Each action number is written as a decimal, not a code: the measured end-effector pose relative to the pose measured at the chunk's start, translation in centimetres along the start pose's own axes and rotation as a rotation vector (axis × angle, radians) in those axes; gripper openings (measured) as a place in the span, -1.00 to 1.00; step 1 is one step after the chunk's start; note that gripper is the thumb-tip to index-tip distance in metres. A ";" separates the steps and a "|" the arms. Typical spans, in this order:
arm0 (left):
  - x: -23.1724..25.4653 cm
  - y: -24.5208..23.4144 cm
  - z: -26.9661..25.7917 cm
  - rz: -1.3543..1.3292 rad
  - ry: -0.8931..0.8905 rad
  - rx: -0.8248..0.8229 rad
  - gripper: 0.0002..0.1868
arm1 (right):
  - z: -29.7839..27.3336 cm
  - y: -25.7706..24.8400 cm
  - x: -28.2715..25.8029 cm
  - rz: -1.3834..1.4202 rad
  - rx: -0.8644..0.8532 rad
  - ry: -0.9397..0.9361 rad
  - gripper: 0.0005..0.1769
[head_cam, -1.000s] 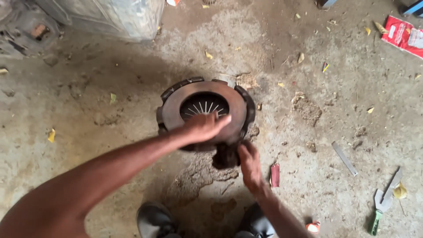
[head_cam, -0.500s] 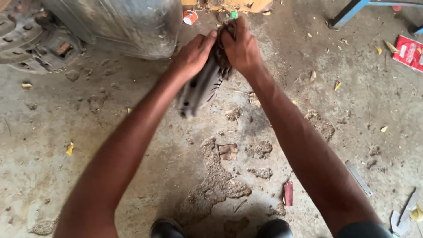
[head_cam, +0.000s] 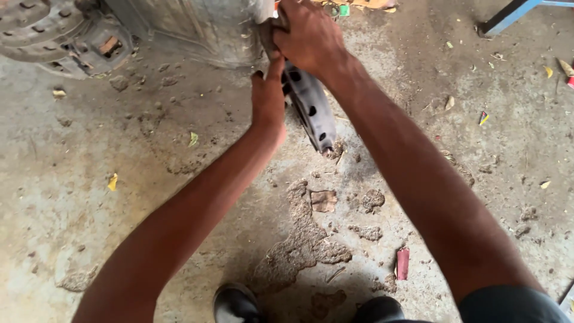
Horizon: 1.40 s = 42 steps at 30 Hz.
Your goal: Inspecting, manipulating, and cleaning components of a car clutch assembly on the floor of a workshop.
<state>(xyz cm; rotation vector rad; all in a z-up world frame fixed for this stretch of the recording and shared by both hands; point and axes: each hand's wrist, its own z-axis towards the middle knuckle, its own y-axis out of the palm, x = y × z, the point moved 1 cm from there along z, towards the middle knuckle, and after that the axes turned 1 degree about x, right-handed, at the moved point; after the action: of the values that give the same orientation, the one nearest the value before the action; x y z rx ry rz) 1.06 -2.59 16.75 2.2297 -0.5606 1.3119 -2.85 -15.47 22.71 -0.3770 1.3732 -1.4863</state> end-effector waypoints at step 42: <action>-6.0 -2.9 -7.7 -0.228 0.062 -0.117 -0.05 | -6.9 -1.1 3.3 0.667 -0.594 0.329 -0.56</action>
<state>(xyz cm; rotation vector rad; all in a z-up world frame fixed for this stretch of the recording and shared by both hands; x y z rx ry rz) -5.28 4.95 14.06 2.0805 -0.3392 1.1958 -10.13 -14.57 20.28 -0.0128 1.9576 -0.5892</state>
